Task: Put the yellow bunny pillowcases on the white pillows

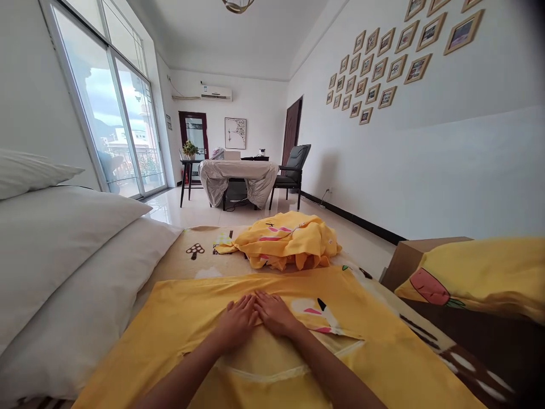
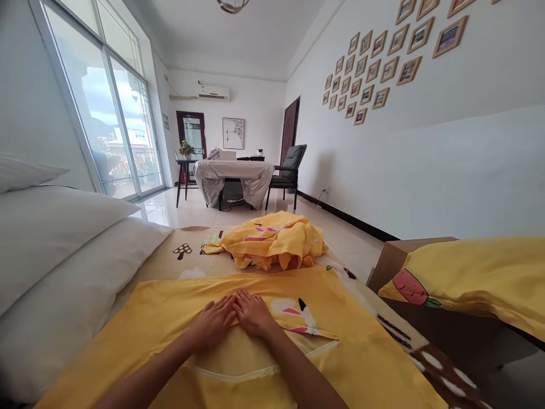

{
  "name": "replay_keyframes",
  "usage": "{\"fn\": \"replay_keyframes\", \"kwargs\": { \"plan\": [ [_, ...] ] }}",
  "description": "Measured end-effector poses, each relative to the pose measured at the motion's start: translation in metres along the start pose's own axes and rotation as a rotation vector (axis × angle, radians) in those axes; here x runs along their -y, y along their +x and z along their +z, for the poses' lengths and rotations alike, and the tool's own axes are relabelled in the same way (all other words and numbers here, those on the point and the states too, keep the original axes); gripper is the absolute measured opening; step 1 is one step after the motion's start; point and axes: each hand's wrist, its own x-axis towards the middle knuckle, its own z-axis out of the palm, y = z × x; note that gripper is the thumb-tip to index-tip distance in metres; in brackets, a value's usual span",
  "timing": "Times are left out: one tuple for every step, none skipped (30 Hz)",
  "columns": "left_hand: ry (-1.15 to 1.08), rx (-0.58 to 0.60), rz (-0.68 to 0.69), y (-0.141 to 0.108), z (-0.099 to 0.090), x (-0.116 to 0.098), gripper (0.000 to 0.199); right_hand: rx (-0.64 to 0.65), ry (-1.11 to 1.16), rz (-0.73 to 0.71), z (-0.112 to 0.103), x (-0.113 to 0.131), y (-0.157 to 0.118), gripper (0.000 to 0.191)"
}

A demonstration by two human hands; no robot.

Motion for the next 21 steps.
{"fn": "replay_keyframes", "kwargs": {
  "plan": [
    [-0.012,0.013,0.006,0.001,0.003,0.002,0.056,0.015,-0.005,0.011,0.003,-0.005,0.000,0.052],
    [-0.024,0.021,0.003,0.000,0.006,0.010,0.056,0.022,-0.014,0.034,0.003,-0.014,-0.001,0.053],
    [-0.032,0.020,-0.009,-0.003,0.007,0.021,0.057,0.025,-0.027,0.070,0.000,-0.027,-0.005,0.053],
    [-0.036,0.017,-0.030,-0.006,0.007,0.035,0.057,0.025,-0.044,0.115,-0.005,-0.043,-0.010,0.055],
    [-0.035,0.009,-0.065,-0.011,0.005,0.050,0.056,0.023,-0.065,0.172,-0.010,-0.060,-0.017,0.056],
    [-0.027,0.001,-0.101,-0.017,0.003,0.066,0.056,0.018,-0.089,0.238,-0.017,-0.079,-0.026,0.058],
    [-0.016,0.003,-0.140,-0.023,0.000,0.083,0.056,0.011,-0.115,0.304,-0.023,-0.098,-0.036,0.060],
    [-0.005,0.000,-0.183,-0.031,-0.004,0.099,0.056,0.000,-0.145,0.375,-0.029,-0.117,-0.047,0.061],
    [0.009,0.000,-0.228,-0.039,-0.007,0.115,0.056,-0.011,-0.176,0.442,-0.035,-0.135,-0.058,0.063],
    [0.022,0.000,-0.278,-0.049,-0.009,0.131,0.055,-0.020,-0.205,0.504,-0.040,-0.151,-0.069,0.064],
    [0.037,-0.009,-0.329,-0.058,-0.011,0.145,0.056,-0.030,-0.232,0.563,-0.044,-0.165,-0.079,0.065],
    [0.046,-0.008,-0.377,-0.066,-0.012,0.158,0.056,-0.037,-0.256,0.618,-0.048,-0.177,-0.088,0.065],
    [0.049,-0.017,-0.415,-0.074,-0.013,0.168,0.057,-0.042,-0.277,0.663,-0.051,-0.186,-0.095,0.064],
    [0.055,-0.028,-0.445,-0.080,-0.014,0.176,0.057,-0.047,-0.296,0.698,-0.054,-0.192,-0.101,0.063],
    [0.066,-0.039,-0.471,-0.085,-0.015,0.181,0.056,-0.054,-0.317,0.724,-0.057,-0.194,-0.104,0.062],
    [0.091,-0.052,-0.494,-0.089,-0.017,0.183,0.056,-0.063,-0.340,0.744,-0.059,-0.193,-0.106,0.061],
    [0.135,-0.063,-0.514,-0.091,-0.019,0.183,0.055,-0.076,-0.367,0.756,-0.062,-0.189,-0.108,0.060],
    [0.196,-0.073,-0.522,-0.094,-0.022,0.179,0.054,-0.092,-0.398,0.759,-0.064,-0.182,-0.110,0.059],
    [0.265,-0.081,-0.508,-0.097,-0.025,0.174,0.052,-0.108,-0.433,0.755,-0.066,-0.174,-0.113,0.058],
    [0.324,-0.081,-0.468,-0.102,-0.027,0.168,0.050,-0.117,-0.463,0.727,-0.066,-0.166,-0.119,0.056],
    [0.353,-0.076,-0.414,-0.109,-0.028,0.161,0.048,-0.114,-0.478,0.670,-0.065,-0.157,-0.128,0.055]
  ]
}}
